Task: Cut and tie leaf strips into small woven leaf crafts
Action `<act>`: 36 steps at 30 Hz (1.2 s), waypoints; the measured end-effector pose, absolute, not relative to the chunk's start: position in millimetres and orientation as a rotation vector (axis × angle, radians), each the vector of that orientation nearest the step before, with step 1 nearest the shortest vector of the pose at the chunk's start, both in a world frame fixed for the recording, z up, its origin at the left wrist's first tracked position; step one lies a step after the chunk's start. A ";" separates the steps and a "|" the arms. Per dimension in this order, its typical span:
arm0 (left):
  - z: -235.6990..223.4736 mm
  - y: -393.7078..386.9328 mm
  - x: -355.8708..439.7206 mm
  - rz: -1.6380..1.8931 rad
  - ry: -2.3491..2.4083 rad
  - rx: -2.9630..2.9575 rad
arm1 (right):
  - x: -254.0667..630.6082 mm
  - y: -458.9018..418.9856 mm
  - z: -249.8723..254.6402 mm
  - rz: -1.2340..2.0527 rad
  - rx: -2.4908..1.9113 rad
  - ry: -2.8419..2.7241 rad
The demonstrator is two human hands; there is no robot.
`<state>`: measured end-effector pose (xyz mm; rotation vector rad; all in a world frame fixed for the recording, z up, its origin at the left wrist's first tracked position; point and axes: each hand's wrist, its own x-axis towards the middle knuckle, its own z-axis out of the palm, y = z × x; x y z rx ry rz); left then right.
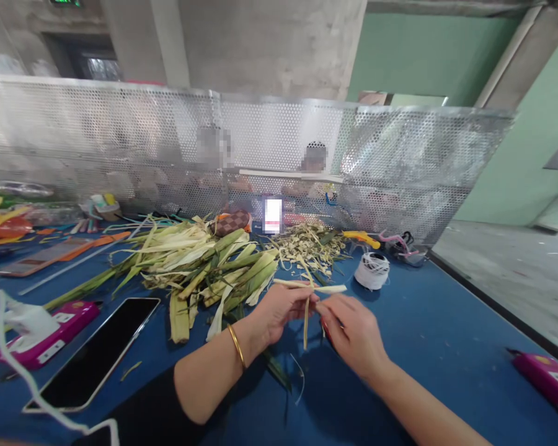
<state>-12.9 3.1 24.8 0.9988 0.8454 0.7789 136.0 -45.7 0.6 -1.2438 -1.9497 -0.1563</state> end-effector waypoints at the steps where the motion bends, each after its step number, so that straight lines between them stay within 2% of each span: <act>1: 26.5 3.9 -14.6 0.769 0.836 0.984 | 140.0 -42.3 3.3 -0.259 -1.259 -1.899; 4: 28.0 6.2 -17.5 0.739 0.806 0.927 | 150.5 -31.3 8.1 -0.365 -1.307 -1.897; 12: 12.0 6.1 -8.5 0.889 0.957 1.166 | 142.8 -38.0 -4.5 -0.046 -1.242 -2.018; 16: 7.2 5.6 -5.6 0.920 0.987 1.218 | 141.1 -40.2 -1.3 0.358 -1.242 -1.967; 19: 8.5 5.8 -6.8 0.855 0.949 1.184 | 147.3 -34.0 1.2 0.864 -1.327 -1.584; 22: 11.8 3.7 -7.5 0.749 0.914 1.164 | 152.4 -28.2 1.4 1.099 -1.283 -1.218; 26: 12.4 -1.6 -5.2 0.657 0.924 1.245 | 149.6 -27.9 0.1 1.155 -1.186 -1.156; 31: 7.5 -4.6 -2.7 0.639 0.855 1.414 | 141.5 -29.4 -6.6 1.022 -1.245 -1.113; 36: 5.7 -2.7 -3.4 0.683 0.927 1.328 | 151.0 -22.3 -10.9 0.859 -1.301 -1.255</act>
